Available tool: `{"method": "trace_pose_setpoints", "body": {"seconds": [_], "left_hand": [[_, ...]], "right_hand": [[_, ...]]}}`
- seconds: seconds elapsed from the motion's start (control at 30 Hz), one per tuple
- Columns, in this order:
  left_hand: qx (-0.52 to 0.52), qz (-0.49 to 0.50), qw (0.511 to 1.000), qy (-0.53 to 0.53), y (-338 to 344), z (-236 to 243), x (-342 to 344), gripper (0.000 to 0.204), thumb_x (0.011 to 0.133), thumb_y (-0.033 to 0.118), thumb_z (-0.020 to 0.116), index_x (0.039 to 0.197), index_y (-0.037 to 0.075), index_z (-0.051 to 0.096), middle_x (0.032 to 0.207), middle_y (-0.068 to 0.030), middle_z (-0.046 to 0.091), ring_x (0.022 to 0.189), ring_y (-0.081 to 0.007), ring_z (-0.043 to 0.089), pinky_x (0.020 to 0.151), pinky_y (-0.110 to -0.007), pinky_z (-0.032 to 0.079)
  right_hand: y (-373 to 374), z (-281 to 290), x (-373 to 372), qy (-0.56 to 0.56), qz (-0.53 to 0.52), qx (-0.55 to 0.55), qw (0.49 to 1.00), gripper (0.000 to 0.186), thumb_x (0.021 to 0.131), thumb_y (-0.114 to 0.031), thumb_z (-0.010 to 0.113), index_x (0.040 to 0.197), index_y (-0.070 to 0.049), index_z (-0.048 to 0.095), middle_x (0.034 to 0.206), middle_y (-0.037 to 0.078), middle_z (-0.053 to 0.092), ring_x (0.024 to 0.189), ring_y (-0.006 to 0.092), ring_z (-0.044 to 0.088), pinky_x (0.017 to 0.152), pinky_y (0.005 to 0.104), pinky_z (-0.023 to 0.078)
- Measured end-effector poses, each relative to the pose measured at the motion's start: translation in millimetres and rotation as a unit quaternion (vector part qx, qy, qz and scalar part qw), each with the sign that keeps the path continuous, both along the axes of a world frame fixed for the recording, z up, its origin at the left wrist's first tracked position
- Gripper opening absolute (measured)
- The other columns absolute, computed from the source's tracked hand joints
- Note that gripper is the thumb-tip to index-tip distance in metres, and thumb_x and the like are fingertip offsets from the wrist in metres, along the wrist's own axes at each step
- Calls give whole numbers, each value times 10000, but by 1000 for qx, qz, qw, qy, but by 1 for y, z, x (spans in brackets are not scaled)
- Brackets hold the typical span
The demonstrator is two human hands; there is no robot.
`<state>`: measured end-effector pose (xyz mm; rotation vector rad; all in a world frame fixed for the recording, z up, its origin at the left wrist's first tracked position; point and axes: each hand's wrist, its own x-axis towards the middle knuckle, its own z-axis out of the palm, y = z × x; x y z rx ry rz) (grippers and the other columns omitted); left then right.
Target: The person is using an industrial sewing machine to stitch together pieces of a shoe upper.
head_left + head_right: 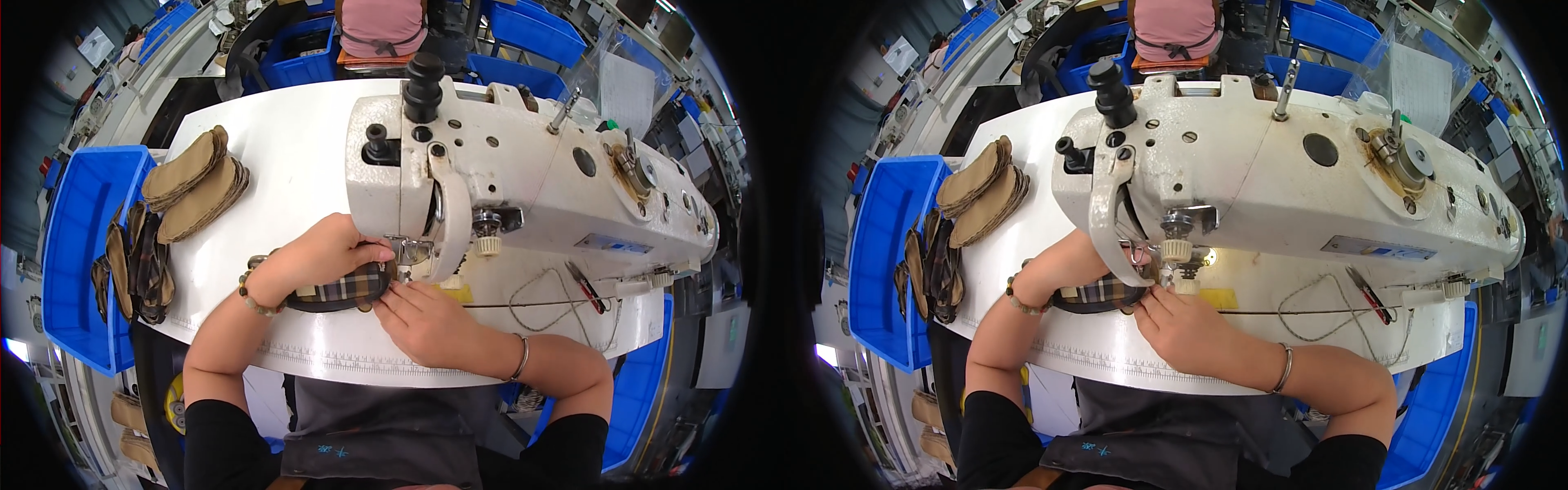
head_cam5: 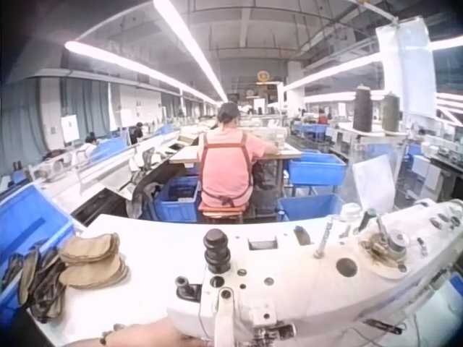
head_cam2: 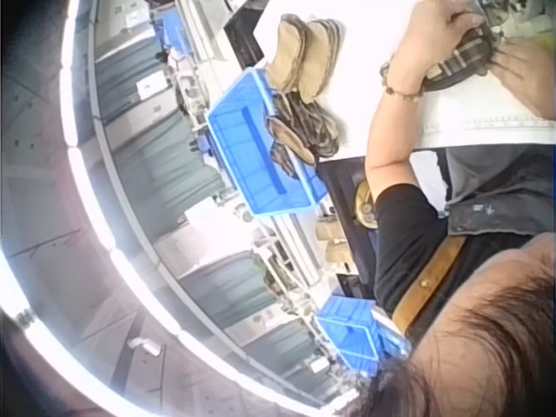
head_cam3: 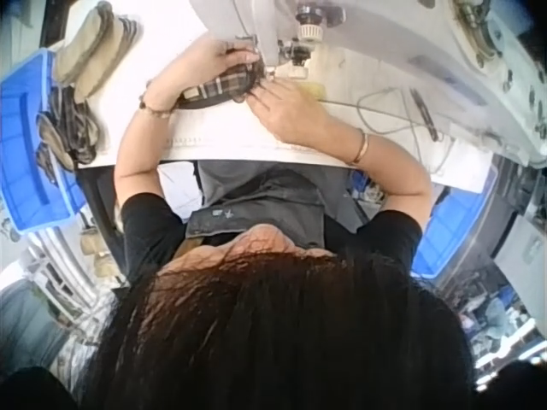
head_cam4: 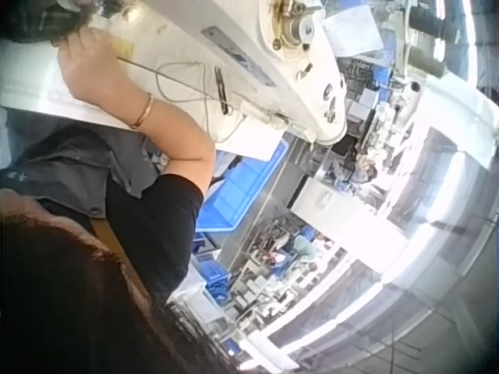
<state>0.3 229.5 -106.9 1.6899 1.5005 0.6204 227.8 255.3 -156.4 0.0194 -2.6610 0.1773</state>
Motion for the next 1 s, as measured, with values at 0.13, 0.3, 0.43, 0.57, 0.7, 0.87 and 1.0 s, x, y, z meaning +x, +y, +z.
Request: {"method": "trace_pose_setpoints", "body": {"seconds": [0.13,0.3,0.43,0.57,0.7,0.87,1.0], "left_hand": [[36,40,998,39,1,-9,11,155,889,192,697,991,77,715,899,-95,729,844,-315,675,741,-376,524],[17,29,999,14,6,-12,7,201,901,207,695,1054,77,703,930,-110,731,862,-313,681,763,-374,523],[14,11,1000,13,6,-8,4,249,906,203,695,1123,81,689,981,-139,723,889,-327,677,800,-374,521],[-5,9,1000,22,7,-6,4,276,914,189,690,1165,74,675,1024,-163,714,914,-333,669,834,-375,515],[9,-3,1000,2,8,-3,2,279,931,199,678,1172,57,670,1038,-168,715,921,-314,669,852,-366,512],[-29,11,999,8,8,0,2,298,936,208,676,1194,59,663,1053,-167,715,937,-302,666,874,-358,507],[-30,17,999,-14,7,-4,3,305,934,216,679,1197,63,663,1063,-168,713,953,-313,665,879,-358,506]], "right_hand": [[2,1,-1,12,3,-10,1000,312,791,-121,664,1064,27,683,1075,158,698,994,292,683,859,393,541],[17,6,-1,44,15,-16,999,247,780,-130,673,1003,-27,693,940,73,691,841,194,693,676,306,553],[20,10,-2,62,-77,115,988,228,767,-186,724,972,-90,701,752,-28,573,610,91,588,473,256,463],[14,9,-8,123,-114,128,978,247,761,-228,745,976,-113,705,721,-49,537,573,73,551,438,258,433],[16,9,-6,122,-116,109,980,232,762,-231,737,962,-119,708,715,-51,535,567,83,549,439,261,435],[22,7,-8,87,-117,162,976,178,769,-171,715,939,-119,710,680,-57,517,559,92,556,437,261,432],[17,2,-10,115,-135,177,968,196,754,-141,699,948,-112,712,675,-53,515,570,86,563,440,256,431]]}}
